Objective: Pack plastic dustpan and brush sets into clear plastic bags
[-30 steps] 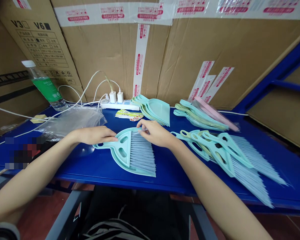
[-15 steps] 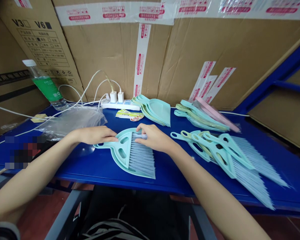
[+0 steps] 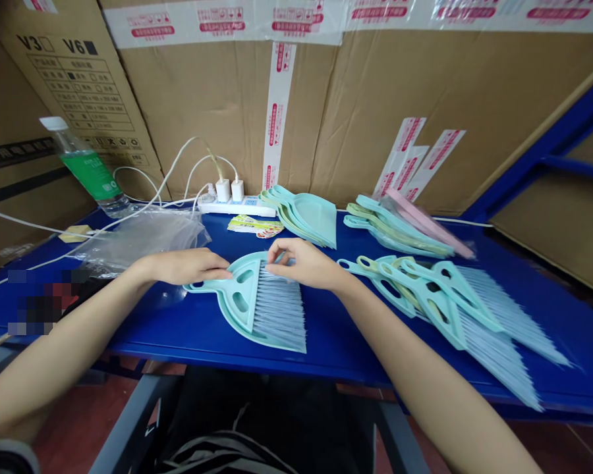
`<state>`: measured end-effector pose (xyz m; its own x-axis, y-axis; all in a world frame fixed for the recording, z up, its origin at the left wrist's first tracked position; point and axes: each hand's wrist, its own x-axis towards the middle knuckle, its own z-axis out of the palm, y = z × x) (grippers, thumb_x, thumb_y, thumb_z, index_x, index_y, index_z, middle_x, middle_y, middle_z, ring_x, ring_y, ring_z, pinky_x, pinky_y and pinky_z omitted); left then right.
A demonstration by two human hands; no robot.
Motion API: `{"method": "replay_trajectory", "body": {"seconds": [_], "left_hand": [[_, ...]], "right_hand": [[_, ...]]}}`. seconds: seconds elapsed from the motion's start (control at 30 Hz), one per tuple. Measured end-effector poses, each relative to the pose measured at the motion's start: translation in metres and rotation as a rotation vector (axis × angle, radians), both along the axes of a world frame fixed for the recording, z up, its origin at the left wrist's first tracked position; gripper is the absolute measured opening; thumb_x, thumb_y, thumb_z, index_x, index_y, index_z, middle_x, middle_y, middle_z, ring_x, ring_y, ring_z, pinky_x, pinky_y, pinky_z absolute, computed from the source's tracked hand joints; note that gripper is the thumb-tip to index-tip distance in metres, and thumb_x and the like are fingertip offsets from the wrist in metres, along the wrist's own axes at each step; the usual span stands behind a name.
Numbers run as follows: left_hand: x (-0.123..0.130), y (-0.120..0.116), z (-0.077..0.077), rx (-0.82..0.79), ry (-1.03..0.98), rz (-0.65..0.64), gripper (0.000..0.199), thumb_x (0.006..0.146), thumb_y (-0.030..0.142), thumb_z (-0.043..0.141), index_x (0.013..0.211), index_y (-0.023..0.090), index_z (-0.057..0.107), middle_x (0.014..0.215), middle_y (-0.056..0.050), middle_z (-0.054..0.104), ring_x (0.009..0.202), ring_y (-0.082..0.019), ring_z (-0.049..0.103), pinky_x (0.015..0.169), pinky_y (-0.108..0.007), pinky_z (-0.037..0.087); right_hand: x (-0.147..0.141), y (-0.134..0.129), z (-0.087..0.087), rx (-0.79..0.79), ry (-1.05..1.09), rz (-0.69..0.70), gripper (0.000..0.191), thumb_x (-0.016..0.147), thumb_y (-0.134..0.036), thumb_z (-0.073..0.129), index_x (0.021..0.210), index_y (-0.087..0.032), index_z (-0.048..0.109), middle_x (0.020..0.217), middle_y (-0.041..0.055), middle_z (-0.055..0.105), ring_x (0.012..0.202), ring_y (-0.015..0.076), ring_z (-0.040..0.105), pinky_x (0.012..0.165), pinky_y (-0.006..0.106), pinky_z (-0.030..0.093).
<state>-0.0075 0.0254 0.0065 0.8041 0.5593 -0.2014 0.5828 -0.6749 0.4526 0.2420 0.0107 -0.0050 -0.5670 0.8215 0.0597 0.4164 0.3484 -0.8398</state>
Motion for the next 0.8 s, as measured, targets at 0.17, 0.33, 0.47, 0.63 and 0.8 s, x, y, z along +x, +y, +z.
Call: {"method": "replay_trajectory", "body": {"seconds": [0.17,0.33,0.47,0.63,0.8], "left_hand": [[0.0,-0.001,0.0,0.001,0.018,0.009,0.041,0.096,0.043,0.037,0.073,0.015,0.057,0.067,0.001,0.058,0.059,-0.01,0.045,0.06,-0.022,0.034],[0.0,-0.001,0.0,0.003,0.011,0.006,0.042,0.097,0.041,0.037,0.073,0.015,0.058,0.066,0.001,0.059,0.059,-0.01,0.045,0.061,-0.022,0.034],[0.0,-0.002,0.001,-0.001,0.016,0.005,0.04,0.096,0.041,0.037,0.074,0.015,0.058,0.067,0.001,0.06,0.059,-0.01,0.046,0.06,-0.021,0.034],[0.001,-0.002,0.001,0.006,0.019,0.007,0.04,0.096,0.04,0.038,0.073,0.015,0.057,0.067,0.0,0.06,0.059,-0.01,0.045,0.06,-0.022,0.034],[0.001,-0.002,0.001,0.011,0.024,0.01,0.04,0.097,0.04,0.037,0.072,0.015,0.057,0.065,0.001,0.059,0.058,-0.01,0.044,0.06,-0.022,0.033]], "right_hand": [[0.004,0.0,0.011,-0.047,0.194,-0.094,0.031,0.071,-0.048,0.068,0.078,-0.021,0.053,0.071,-0.001,0.055,0.06,0.0124,0.053,0.048,0.026,0.044],[0.005,0.002,0.009,0.162,0.09,-0.124,0.023,0.076,-0.043,0.063,0.078,-0.021,0.058,0.074,0.0018,0.061,0.069,0.0163,0.058,0.062,0.032,0.051],[0.005,0.004,-0.001,0.3,-0.105,-0.095,0.014,0.08,-0.035,0.056,0.08,-0.022,0.061,0.082,0.005,0.067,0.075,0.0191,0.062,0.073,0.037,0.052],[0.004,0.004,-0.01,0.422,-0.322,-0.032,0.009,0.078,-0.025,0.057,0.083,-0.021,0.064,0.081,0.0053,0.065,0.073,0.0188,0.059,0.069,0.034,0.048],[0.002,0.003,-0.007,0.388,-0.38,-0.059,0.006,0.078,-0.023,0.056,0.074,-0.021,0.059,0.061,-0.0029,0.052,0.056,0.0138,0.049,0.058,0.028,0.038]]}}
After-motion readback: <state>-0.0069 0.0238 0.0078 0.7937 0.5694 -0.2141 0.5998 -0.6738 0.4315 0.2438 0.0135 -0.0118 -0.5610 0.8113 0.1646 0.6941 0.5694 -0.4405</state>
